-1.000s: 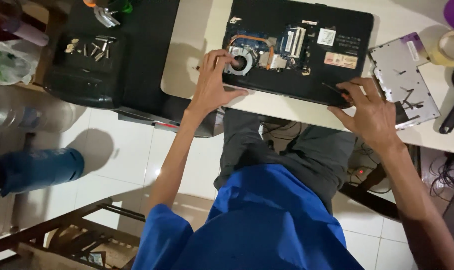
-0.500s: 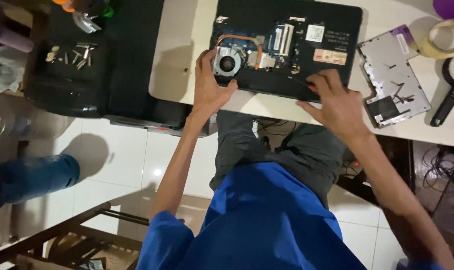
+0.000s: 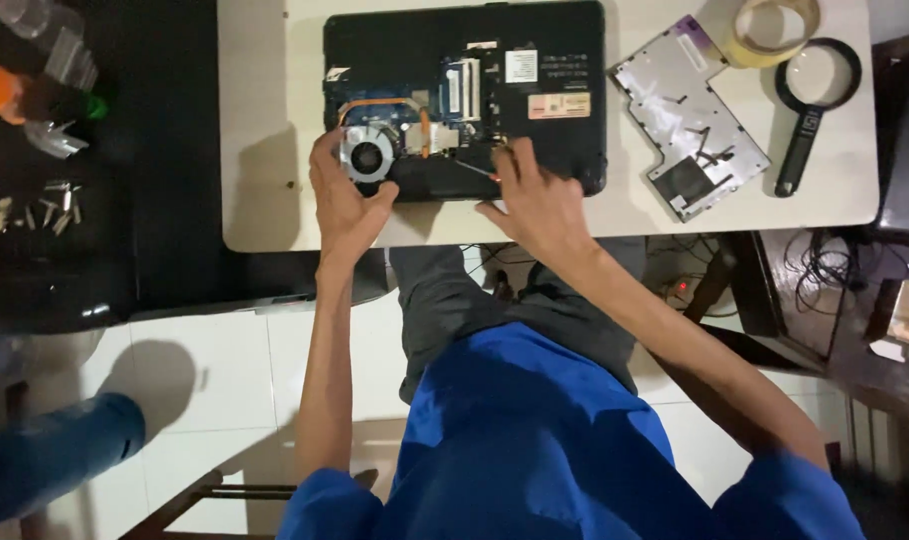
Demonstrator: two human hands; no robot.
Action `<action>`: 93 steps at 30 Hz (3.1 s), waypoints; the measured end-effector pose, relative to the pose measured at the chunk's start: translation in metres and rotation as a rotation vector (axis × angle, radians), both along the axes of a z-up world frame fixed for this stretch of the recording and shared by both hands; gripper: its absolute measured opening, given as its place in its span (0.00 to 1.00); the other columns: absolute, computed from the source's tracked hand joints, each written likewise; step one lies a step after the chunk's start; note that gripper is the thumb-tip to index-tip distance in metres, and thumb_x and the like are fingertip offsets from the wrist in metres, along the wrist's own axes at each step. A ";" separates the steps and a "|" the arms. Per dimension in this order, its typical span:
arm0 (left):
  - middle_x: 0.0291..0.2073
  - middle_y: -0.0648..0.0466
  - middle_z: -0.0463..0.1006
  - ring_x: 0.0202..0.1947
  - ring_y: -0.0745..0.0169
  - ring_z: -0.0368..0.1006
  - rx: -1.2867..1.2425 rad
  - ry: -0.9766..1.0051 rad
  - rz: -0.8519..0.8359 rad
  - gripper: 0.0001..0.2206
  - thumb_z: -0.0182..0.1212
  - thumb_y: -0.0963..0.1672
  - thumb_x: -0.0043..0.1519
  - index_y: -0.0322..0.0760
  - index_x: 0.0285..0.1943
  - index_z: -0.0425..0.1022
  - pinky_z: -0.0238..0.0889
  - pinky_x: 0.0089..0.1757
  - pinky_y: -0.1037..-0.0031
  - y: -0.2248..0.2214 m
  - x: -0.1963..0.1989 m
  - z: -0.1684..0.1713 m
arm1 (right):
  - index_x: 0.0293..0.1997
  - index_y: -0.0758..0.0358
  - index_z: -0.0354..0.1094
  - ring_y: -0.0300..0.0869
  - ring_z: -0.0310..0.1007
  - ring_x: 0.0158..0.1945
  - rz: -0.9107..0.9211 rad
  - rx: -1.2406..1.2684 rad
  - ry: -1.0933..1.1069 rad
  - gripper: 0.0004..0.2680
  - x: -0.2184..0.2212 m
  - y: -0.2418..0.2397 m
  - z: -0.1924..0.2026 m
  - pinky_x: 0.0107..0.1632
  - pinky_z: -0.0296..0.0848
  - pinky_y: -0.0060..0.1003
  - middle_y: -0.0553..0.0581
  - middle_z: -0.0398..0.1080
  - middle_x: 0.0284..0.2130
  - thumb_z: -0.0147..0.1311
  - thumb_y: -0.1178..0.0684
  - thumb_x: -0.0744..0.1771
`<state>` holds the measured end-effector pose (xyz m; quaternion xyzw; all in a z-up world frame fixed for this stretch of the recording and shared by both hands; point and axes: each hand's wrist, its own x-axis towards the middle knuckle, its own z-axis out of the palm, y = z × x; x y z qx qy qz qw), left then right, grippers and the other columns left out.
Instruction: Removing internal screws and prying open the back cover of a laptop for repair
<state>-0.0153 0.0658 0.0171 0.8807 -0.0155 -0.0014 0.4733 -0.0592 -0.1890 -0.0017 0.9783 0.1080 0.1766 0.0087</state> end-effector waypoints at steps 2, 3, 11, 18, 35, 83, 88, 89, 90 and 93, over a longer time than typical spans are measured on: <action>0.71 0.35 0.51 0.73 0.26 0.45 0.019 0.013 0.008 0.36 0.63 0.40 0.58 0.36 0.76 0.50 0.48 0.64 0.32 -0.002 -0.001 0.000 | 0.55 0.52 0.68 0.40 0.76 0.21 0.021 0.019 -0.019 0.26 0.001 0.001 0.005 0.24 0.78 0.39 0.48 0.61 0.47 0.70 0.32 0.58; 0.71 0.38 0.51 0.73 0.29 0.45 0.039 0.026 0.025 0.36 0.63 0.40 0.58 0.37 0.76 0.50 0.47 0.65 0.35 -0.002 -0.001 0.001 | 0.53 0.54 0.69 0.38 0.76 0.21 0.051 0.038 -0.040 0.24 0.002 0.003 0.008 0.24 0.76 0.35 0.49 0.62 0.46 0.71 0.34 0.59; 0.71 0.40 0.52 0.73 0.30 0.46 0.016 0.035 0.058 0.36 0.62 0.40 0.58 0.38 0.76 0.50 0.48 0.66 0.36 -0.007 -0.003 0.003 | 0.51 0.55 0.70 0.33 0.71 0.17 0.073 0.025 -0.074 0.24 0.006 -0.001 0.010 0.22 0.72 0.28 0.47 0.63 0.45 0.70 0.33 0.59; 0.71 0.38 0.53 0.73 0.28 0.47 -0.023 -0.037 0.049 0.36 0.62 0.41 0.58 0.38 0.77 0.52 0.49 0.65 0.35 -0.002 -0.001 -0.007 | 0.49 0.55 0.70 0.34 0.71 0.18 0.097 0.007 -0.099 0.22 0.005 0.000 0.022 0.22 0.72 0.29 0.48 0.63 0.43 0.71 0.34 0.59; 0.71 0.36 0.52 0.73 0.27 0.47 -0.027 -0.047 0.057 0.36 0.63 0.41 0.57 0.38 0.77 0.52 0.50 0.65 0.36 0.003 0.000 -0.013 | 0.47 0.55 0.68 0.48 0.72 0.17 0.198 0.042 -0.036 0.24 0.026 -0.011 0.010 0.23 0.73 0.42 0.50 0.65 0.43 0.68 0.33 0.56; 0.72 0.37 0.51 0.75 0.30 0.45 -0.013 -0.116 0.005 0.36 0.62 0.41 0.59 0.44 0.79 0.51 0.52 0.65 0.40 0.009 -0.006 -0.021 | 0.54 0.48 0.72 0.42 0.73 0.19 0.205 0.040 -0.068 0.21 0.010 0.003 0.018 0.24 0.73 0.34 0.45 0.65 0.47 0.70 0.38 0.59; 0.72 0.36 0.50 0.75 0.30 0.44 -0.023 -0.100 -0.004 0.36 0.63 0.41 0.59 0.44 0.78 0.50 0.54 0.64 0.39 0.013 -0.004 -0.027 | 0.51 0.52 0.71 0.46 0.72 0.17 0.235 0.070 -0.028 0.21 0.022 0.004 0.005 0.24 0.74 0.39 0.48 0.65 0.45 0.69 0.38 0.58; 0.72 0.36 0.50 0.75 0.29 0.43 -0.028 -0.105 -0.002 0.36 0.62 0.41 0.60 0.44 0.78 0.50 0.53 0.64 0.38 0.012 -0.005 -0.025 | 0.50 0.51 0.70 0.44 0.71 0.16 0.227 0.037 -0.054 0.21 0.023 0.004 0.002 0.25 0.74 0.36 0.47 0.63 0.44 0.68 0.35 0.58; 0.72 0.35 0.49 0.75 0.28 0.43 -0.033 -0.111 -0.004 0.36 0.62 0.41 0.60 0.43 0.78 0.50 0.53 0.64 0.37 0.010 -0.006 -0.023 | 0.49 0.49 0.70 0.42 0.71 0.16 0.215 0.006 -0.082 0.22 0.024 0.003 -0.001 0.26 0.74 0.34 0.45 0.62 0.44 0.68 0.32 0.58; 0.72 0.37 0.50 0.75 0.31 0.44 0.007 -0.090 0.016 0.36 0.62 0.42 0.59 0.45 0.78 0.51 0.54 0.65 0.40 0.010 -0.005 -0.024 | 0.49 0.51 0.70 0.40 0.68 0.14 0.224 0.009 -0.094 0.22 0.025 0.002 -0.003 0.26 0.73 0.32 0.47 0.62 0.43 0.67 0.30 0.59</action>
